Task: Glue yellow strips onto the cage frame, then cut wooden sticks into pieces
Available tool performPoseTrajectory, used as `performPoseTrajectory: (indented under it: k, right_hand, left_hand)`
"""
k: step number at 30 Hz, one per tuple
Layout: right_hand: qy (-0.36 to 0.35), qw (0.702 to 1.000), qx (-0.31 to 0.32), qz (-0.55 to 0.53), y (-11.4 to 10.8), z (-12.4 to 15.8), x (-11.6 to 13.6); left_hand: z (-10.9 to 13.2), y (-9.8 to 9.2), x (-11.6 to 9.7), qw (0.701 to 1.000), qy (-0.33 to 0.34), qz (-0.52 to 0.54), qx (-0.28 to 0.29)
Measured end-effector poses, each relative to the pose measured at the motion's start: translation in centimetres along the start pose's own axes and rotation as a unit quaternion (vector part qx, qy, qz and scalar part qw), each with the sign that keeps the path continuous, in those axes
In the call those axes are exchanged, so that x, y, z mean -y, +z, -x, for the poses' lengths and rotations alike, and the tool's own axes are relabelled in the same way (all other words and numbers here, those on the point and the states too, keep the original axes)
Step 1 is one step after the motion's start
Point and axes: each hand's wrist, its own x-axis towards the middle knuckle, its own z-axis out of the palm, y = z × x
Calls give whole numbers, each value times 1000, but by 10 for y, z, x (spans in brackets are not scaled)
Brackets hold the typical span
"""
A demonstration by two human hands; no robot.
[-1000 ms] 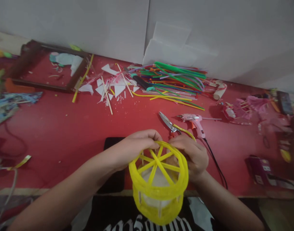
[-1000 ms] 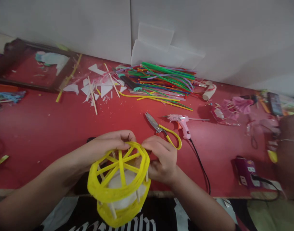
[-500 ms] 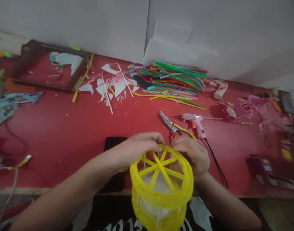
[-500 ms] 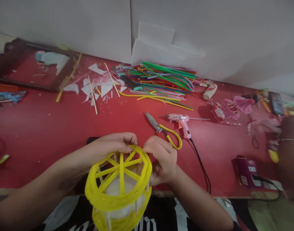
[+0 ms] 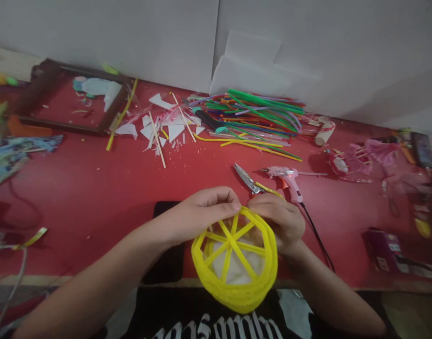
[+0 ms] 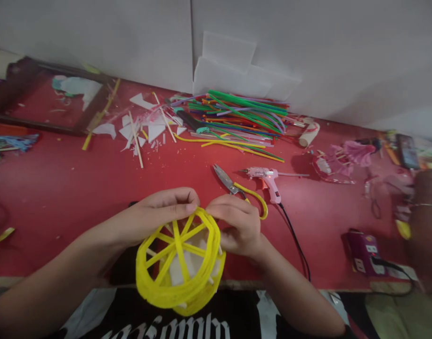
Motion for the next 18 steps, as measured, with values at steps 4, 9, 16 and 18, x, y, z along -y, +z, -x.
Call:
performPoseTrajectory:
  k: [4, 9, 16, 18]
  right_hand:
    - [-34, 998, 40, 30, -7, 1, -5]
    - [3, 997, 70, 31, -7, 2, -12]
    - [138, 988, 58, -38, -3, 2, -21]
    - [158, 982, 57, -81, -3, -1, -19]
  left_hand:
    - [0, -2, 1, 1000, 18, 0, 12]
    - [-2, -4, -1, 998, 3, 9, -61]
    - [-3, -5, 0, 995, -7, 32, -99]
    - [-3, -4, 0, 995, -16, 26, -96]
